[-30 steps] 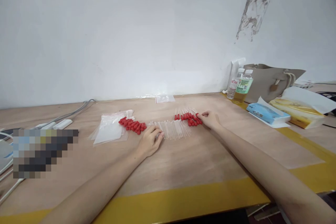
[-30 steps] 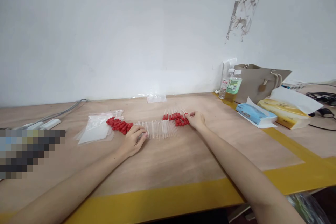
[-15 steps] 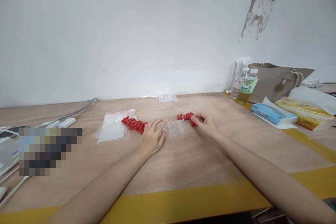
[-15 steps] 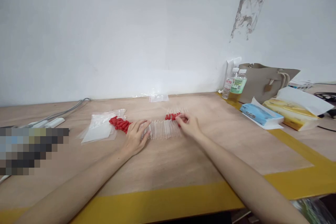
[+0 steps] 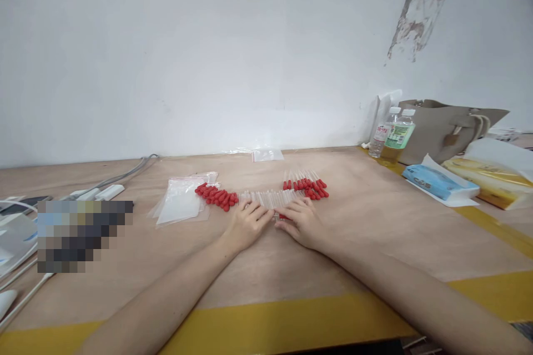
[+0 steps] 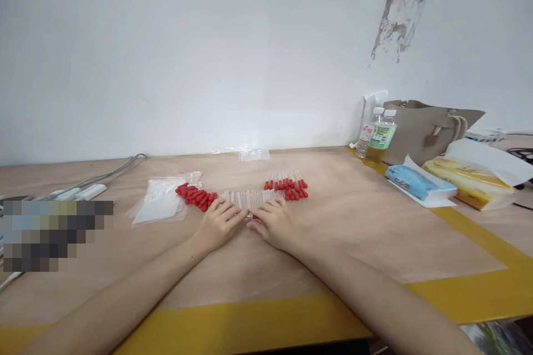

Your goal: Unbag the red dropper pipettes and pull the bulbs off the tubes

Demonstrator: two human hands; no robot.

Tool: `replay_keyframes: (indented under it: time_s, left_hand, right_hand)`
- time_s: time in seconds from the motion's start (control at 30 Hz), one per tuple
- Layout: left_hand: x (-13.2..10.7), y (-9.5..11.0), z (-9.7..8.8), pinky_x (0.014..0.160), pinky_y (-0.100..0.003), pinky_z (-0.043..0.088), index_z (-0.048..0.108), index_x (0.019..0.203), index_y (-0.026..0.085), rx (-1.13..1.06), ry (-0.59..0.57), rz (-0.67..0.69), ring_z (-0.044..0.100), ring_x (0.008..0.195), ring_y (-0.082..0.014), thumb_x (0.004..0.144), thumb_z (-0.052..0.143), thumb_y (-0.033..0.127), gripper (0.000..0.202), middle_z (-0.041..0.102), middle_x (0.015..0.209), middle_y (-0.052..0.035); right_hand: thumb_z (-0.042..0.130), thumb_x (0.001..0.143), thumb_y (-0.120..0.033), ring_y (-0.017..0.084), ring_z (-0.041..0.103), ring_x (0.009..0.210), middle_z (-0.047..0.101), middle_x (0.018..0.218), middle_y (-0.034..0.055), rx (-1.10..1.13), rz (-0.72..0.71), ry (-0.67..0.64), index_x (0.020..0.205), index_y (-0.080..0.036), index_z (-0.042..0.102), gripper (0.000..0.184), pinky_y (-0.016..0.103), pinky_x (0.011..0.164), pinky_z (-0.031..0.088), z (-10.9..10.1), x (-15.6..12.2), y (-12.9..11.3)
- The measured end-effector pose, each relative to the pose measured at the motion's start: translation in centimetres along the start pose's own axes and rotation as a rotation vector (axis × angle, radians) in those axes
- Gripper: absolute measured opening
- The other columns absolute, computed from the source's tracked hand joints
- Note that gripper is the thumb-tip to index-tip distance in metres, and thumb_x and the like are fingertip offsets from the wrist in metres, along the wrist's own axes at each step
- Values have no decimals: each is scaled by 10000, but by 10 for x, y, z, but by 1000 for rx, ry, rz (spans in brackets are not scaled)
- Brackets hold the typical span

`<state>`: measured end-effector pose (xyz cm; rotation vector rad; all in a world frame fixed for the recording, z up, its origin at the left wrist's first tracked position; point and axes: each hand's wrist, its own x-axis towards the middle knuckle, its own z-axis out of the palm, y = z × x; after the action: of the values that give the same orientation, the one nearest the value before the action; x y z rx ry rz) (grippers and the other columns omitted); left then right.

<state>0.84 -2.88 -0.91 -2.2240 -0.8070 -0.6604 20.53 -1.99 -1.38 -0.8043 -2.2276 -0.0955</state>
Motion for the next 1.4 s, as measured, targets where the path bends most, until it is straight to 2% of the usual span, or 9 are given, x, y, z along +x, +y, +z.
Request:
replay_keyframes:
  time_s: [0.13, 0.37, 0.73, 1.0, 1.07, 1.17, 1.23, 1.3, 1.4]
  left_hand:
    - [2, 4, -2, 765, -338, 319, 571, 856, 184, 52, -5, 28, 485, 688, -133, 850, 463, 179, 109, 579, 665, 9]
    - [6, 7, -7, 822, -378, 292, 575, 773, 176, 46, -18, 39, 471, 668, -129, 851, 453, 200, 147, 549, 602, 13]
    - [3, 4, -13, 789, -370, 306, 564, 699, 164, -71, -39, 5, 451, 638, -126, 849, 444, 199, 196, 527, 563, 15]
    - [-2, 5, -18, 746, -333, 355, 584, 759, 160, -98, -35, -25, 508, 662, -130, 855, 434, 197, 182, 566, 615, -4]
    - [-7, -1, -19, 715, -313, 373, 586, 743, 160, -94, -19, -84, 523, 665, -134, 855, 434, 201, 193, 573, 620, -11]
    - [-13, -13, -18, 612, -256, 390, 599, 778, 163, -86, 19, -269, 533, 645, -131, 870, 414, 230, 218, 584, 659, -25]
    - [-13, -20, -17, 571, -234, 397, 605, 846, 167, -93, 1, -376, 542, 652, -130, 880, 391, 241, 229, 584, 705, -32]
    - [-10, -24, -14, 586, -231, 416, 590, 953, 164, -107, -43, -437, 550, 695, -138, 879, 377, 217, 232, 577, 774, -44]
    - [-5, -28, -9, 616, -247, 441, 547, 1061, 143, -129, -93, -463, 538, 732, -153, 851, 370, 156, 275, 539, 822, -63]
  right_hand:
    - [470, 855, -304, 124, 507, 683, 643, 680, 22, -109, -82, 17, 845, -199, 637, 197, 313, 732, 250, 7, -3, 2]
    - [483, 848, -284, 108, 472, 671, 614, 591, -13, -233, -166, 111, 751, -208, 635, 196, 354, 830, 196, -3, -3, 2]
    - [509, 833, -240, 98, 474, 681, 600, 583, -33, -272, -250, 175, 819, -224, 625, 118, 373, 883, 180, 1, -8, 10]
    - [497, 841, -231, 114, 510, 733, 635, 662, -14, -306, -359, 154, 864, -223, 626, 131, 329, 804, 274, -8, -9, 18]
    - [501, 835, -231, 127, 525, 743, 649, 691, -1, -268, -279, 154, 855, -220, 640, 141, 314, 776, 315, -15, -8, 27]
    - [497, 831, -280, 141, 545, 734, 657, 763, 25, -134, 2, 233, 873, -218, 659, 178, 297, 736, 379, -25, -7, 44]
    - [471, 838, -326, 143, 554, 737, 634, 809, 37, -5, 175, 270, 899, -224, 663, 225, 285, 711, 418, -29, -5, 56]
    - [452, 837, -352, 147, 553, 748, 592, 816, 44, 86, 285, 264, 893, -221, 667, 259, 279, 693, 440, -32, -4, 66]
    - [445, 826, -343, 158, 539, 731, 539, 771, 51, 80, 433, 248, 913, -179, 662, 286, 290, 689, 443, -36, -4, 85]
